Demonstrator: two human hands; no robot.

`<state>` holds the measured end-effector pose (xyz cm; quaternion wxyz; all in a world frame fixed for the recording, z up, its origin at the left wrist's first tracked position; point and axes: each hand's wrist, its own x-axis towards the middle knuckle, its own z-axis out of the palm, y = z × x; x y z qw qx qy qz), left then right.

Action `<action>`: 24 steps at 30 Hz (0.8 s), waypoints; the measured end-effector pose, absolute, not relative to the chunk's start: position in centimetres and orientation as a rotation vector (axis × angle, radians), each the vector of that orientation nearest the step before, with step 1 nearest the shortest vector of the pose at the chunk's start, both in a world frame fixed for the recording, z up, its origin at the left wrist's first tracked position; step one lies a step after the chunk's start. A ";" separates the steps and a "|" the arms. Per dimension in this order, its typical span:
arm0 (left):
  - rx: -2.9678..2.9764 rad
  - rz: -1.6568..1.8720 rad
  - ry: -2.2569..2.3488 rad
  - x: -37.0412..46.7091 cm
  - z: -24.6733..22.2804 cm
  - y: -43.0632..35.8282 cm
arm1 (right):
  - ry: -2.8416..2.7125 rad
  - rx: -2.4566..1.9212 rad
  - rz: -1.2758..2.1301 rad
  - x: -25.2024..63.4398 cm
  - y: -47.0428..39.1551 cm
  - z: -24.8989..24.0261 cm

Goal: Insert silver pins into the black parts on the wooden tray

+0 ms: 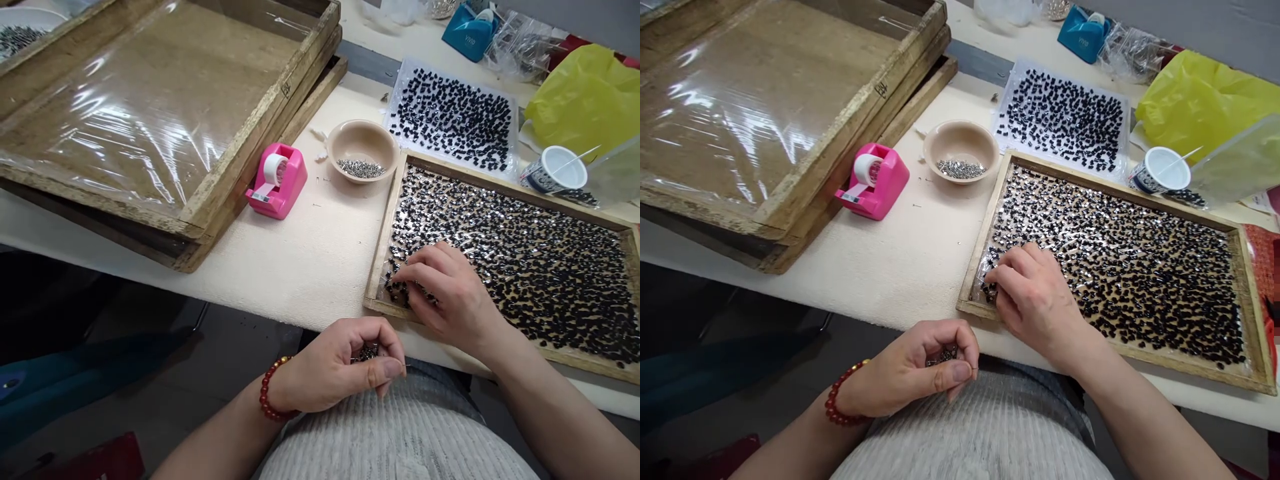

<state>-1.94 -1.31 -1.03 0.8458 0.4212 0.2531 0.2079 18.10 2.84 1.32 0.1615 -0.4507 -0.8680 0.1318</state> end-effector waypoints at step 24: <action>0.906 0.436 0.536 -2.2 -1.0 -1.3 | -2.577 -1.253 0.381 17.6 2.5 1.1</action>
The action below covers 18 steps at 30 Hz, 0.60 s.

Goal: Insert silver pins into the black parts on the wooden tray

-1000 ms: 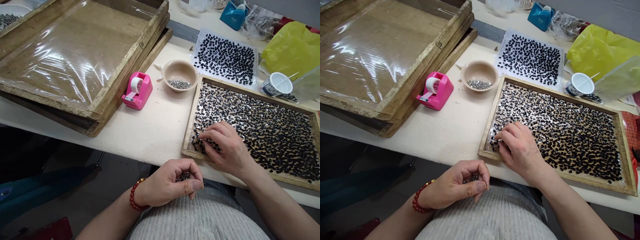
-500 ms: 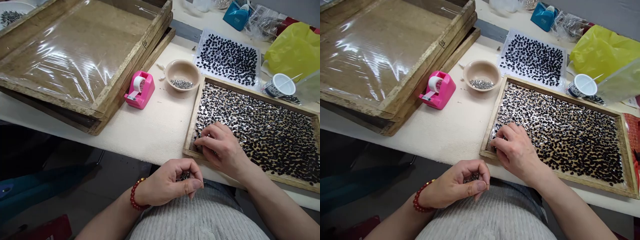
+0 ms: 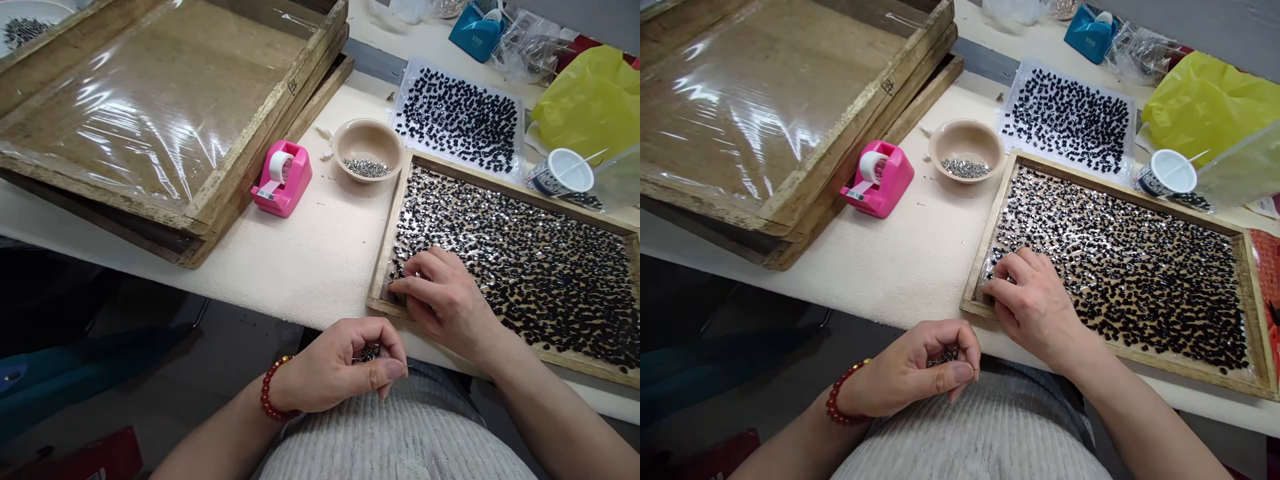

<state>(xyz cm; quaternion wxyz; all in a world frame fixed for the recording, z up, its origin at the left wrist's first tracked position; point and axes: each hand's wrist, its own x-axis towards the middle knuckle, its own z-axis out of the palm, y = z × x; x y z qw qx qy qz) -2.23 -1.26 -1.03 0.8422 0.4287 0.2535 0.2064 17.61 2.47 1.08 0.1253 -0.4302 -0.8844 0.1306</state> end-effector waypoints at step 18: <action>0.901 0.435 0.544 -2.3 -1.1 -1.4 | -2.550 -1.265 0.368 17.3 3.7 1.2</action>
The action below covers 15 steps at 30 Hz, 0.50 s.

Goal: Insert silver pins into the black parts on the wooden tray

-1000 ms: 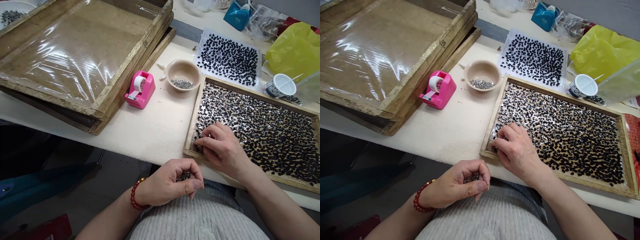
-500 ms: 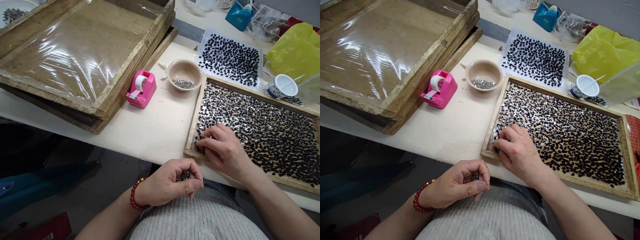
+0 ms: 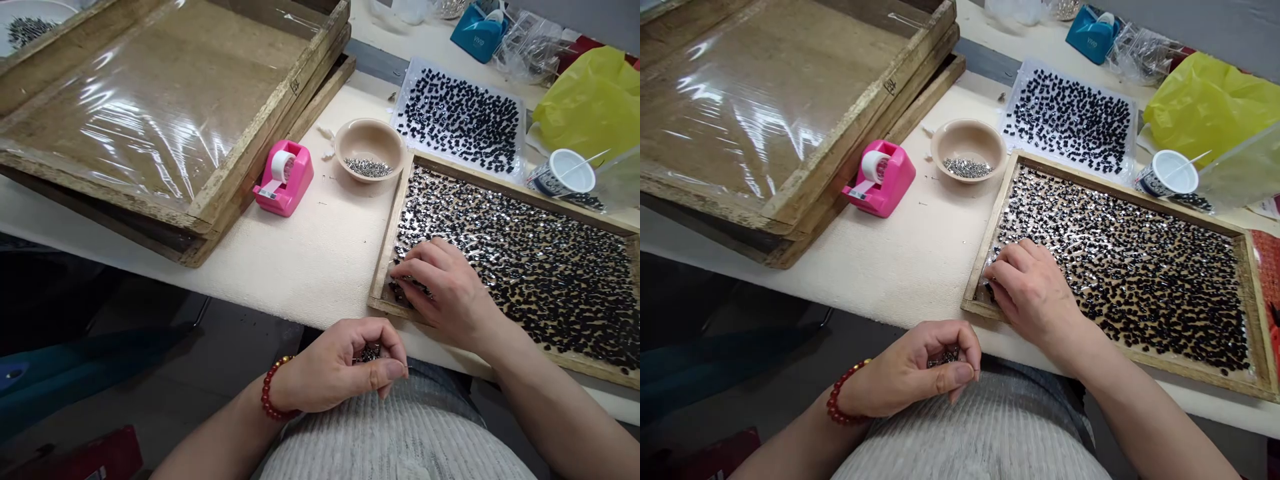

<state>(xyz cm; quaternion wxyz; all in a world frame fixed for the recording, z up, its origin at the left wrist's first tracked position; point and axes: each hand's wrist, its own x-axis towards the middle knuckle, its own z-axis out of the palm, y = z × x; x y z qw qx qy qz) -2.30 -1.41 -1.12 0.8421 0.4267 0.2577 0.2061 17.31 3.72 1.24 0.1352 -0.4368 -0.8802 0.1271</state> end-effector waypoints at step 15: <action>0.891 0.441 0.540 -2.4 -1.2 -1.4 | -2.660 -1.289 0.368 17.0 4.3 1.6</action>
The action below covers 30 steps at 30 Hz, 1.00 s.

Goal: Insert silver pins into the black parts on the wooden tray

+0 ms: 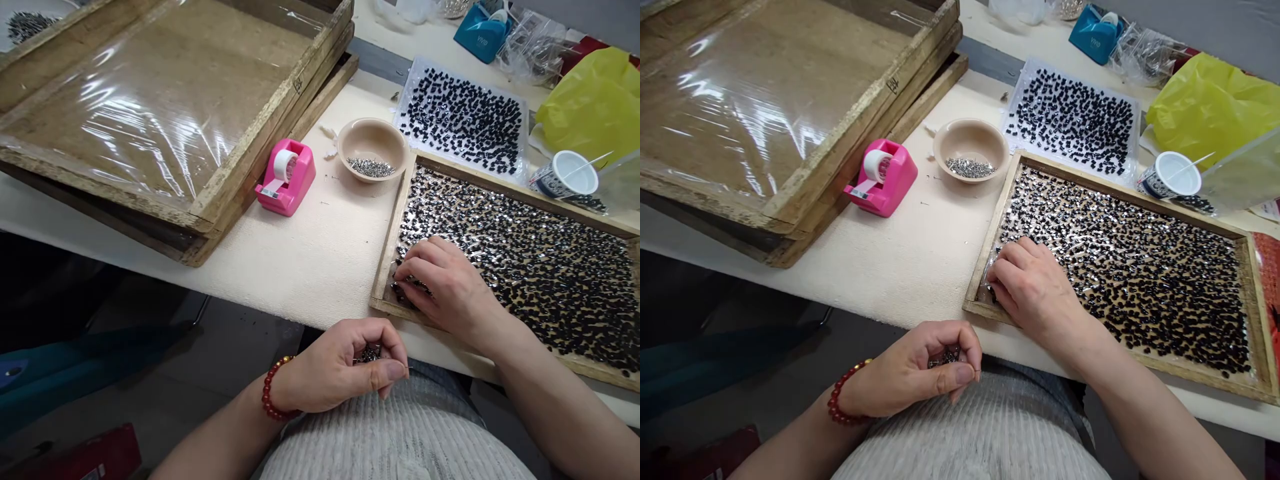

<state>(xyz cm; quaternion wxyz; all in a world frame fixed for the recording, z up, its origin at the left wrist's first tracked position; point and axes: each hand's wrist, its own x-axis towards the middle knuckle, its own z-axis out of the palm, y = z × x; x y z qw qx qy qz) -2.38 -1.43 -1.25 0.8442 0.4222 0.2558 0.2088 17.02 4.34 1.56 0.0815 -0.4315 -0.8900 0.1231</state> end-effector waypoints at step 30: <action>0.866 0.480 0.537 -2.5 -1.4 -1.5 | -2.494 -1.277 0.340 18.9 3.4 2.3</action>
